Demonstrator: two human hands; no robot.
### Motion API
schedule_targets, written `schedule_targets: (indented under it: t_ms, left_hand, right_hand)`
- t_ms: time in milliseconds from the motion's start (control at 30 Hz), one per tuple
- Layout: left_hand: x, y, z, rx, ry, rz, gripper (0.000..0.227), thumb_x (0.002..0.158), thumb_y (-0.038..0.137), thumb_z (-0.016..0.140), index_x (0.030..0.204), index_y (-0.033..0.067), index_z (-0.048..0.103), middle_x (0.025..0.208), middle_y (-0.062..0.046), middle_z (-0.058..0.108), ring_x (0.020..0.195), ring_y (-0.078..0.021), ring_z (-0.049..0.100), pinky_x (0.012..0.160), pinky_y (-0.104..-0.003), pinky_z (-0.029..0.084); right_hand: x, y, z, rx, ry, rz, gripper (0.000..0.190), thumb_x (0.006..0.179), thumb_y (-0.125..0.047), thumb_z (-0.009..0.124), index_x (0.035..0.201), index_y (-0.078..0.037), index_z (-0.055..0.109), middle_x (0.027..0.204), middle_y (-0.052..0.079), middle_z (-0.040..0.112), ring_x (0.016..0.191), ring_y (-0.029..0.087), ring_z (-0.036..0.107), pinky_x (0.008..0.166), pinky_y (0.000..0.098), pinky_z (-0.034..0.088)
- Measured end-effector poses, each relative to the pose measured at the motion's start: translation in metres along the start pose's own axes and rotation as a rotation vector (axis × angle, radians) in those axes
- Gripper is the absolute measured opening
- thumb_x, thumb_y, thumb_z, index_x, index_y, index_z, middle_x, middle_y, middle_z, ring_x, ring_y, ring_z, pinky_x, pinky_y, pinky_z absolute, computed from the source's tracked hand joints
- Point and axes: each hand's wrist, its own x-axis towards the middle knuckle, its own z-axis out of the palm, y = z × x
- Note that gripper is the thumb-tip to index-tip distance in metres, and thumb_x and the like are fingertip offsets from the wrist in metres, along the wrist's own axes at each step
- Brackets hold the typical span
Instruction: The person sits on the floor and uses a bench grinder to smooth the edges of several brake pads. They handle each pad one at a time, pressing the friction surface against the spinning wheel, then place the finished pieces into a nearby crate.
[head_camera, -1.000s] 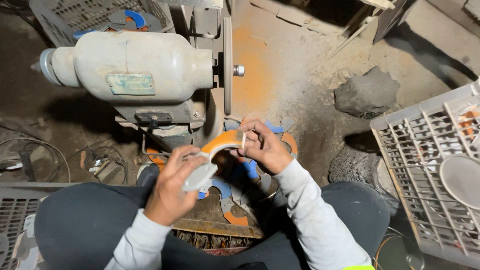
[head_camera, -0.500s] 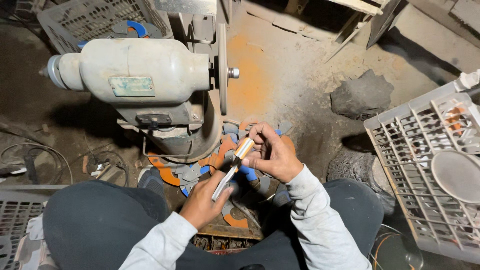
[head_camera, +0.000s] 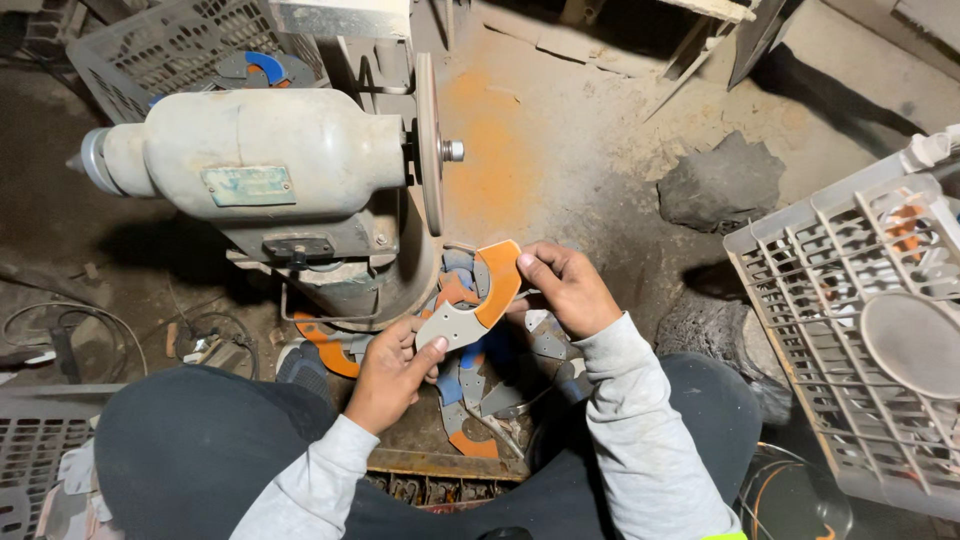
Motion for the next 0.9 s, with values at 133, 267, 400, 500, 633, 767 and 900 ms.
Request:
schedule_targets:
  t_ms: [133,267,400,500,633,767,900]
  left_hand:
    - [0.008,-0.012,0.002,0.022,0.02,-0.016,0.032,0.094,0.018,0.066,0.123,0.0052,0.064,0.086,-0.001,0.068,0.068,-0.008,0.059,0.055,-0.024,0.048]
    - [0.009,-0.017,0.006,0.02,-0.058,0.06,0.03,0.097,0.016,0.067,0.122,0.0001,0.064,0.09,-0.003,0.07,0.074,-0.0083,0.062,0.059,-0.024,0.052]
    - [0.01,-0.004,0.009,-0.041,-0.019,0.137,0.037,0.094,0.013,0.067,0.128,-0.0003,0.059,0.101,-0.006,0.07,0.074,-0.0098,0.059,0.058,-0.027,0.05]
    - [0.026,0.012,0.001,-0.243,0.11,-0.066,0.042,0.094,0.016,0.064,0.133,0.0043,0.054,0.099,-0.013,0.069,0.074,-0.0175,0.065,0.069,-0.035,0.061]
    - [0.048,0.024,-0.015,-0.566,0.149,-0.159,0.035,0.095,0.02,0.062,0.121,-0.0012,0.057,0.103,-0.013,0.069,0.087,-0.0222,0.069,0.081,-0.039,0.059]
    - [0.056,0.017,-0.017,-0.668,0.117,-0.163,0.029,0.097,0.024,0.066,0.111,-0.0001,0.058,0.098,-0.013,0.066,0.087,-0.0233,0.066,0.081,-0.04,0.058]
    - [0.054,0.009,-0.02,-0.696,0.11,-0.231,0.035,0.095,0.033,0.066,0.112,0.0023,0.063,0.094,-0.012,0.066,0.082,-0.0226,0.065,0.073,-0.038,0.056]
  right_hand:
    - [0.0,-0.009,0.005,-0.054,-0.098,-0.043,0.032,0.103,-0.022,0.051,0.12,0.0,0.066,0.106,0.007,0.073,0.09,0.013,0.073,0.077,0.0311,0.065]
    - [0.001,-0.009,0.009,-0.143,-0.021,0.041,0.026,0.1,-0.019,0.057,0.118,-0.001,0.065,0.098,0.007,0.073,0.081,0.016,0.072,0.071,0.0326,0.062]
    - [0.012,0.01,0.004,-0.11,0.098,0.066,0.019,0.096,-0.013,0.063,0.108,0.002,0.061,0.09,0.006,0.07,0.078,0.014,0.07,0.069,0.0354,0.067]
    - [0.024,0.031,0.004,-0.288,0.179,-0.247,0.016,0.104,-0.008,0.068,0.11,0.007,0.065,0.087,0.01,0.063,0.076,0.014,0.057,0.067,0.0326,0.054]
    - [0.041,0.043,0.023,0.036,0.202,-0.133,0.013,0.098,-0.007,0.061,0.102,0.004,0.055,0.081,0.007,0.068,0.072,0.014,0.069,0.063,0.0343,0.067]
    - [0.049,0.039,0.034,0.049,0.186,-0.136,0.012,0.098,-0.005,0.061,0.099,0.005,0.053,0.079,0.01,0.069,0.07,0.018,0.072,0.062,0.0346,0.067]
    - [0.048,0.035,0.044,0.001,0.163,-0.111,0.012,0.097,-0.003,0.061,0.098,0.005,0.052,0.079,0.014,0.072,0.067,0.022,0.075,0.058,0.0337,0.064]
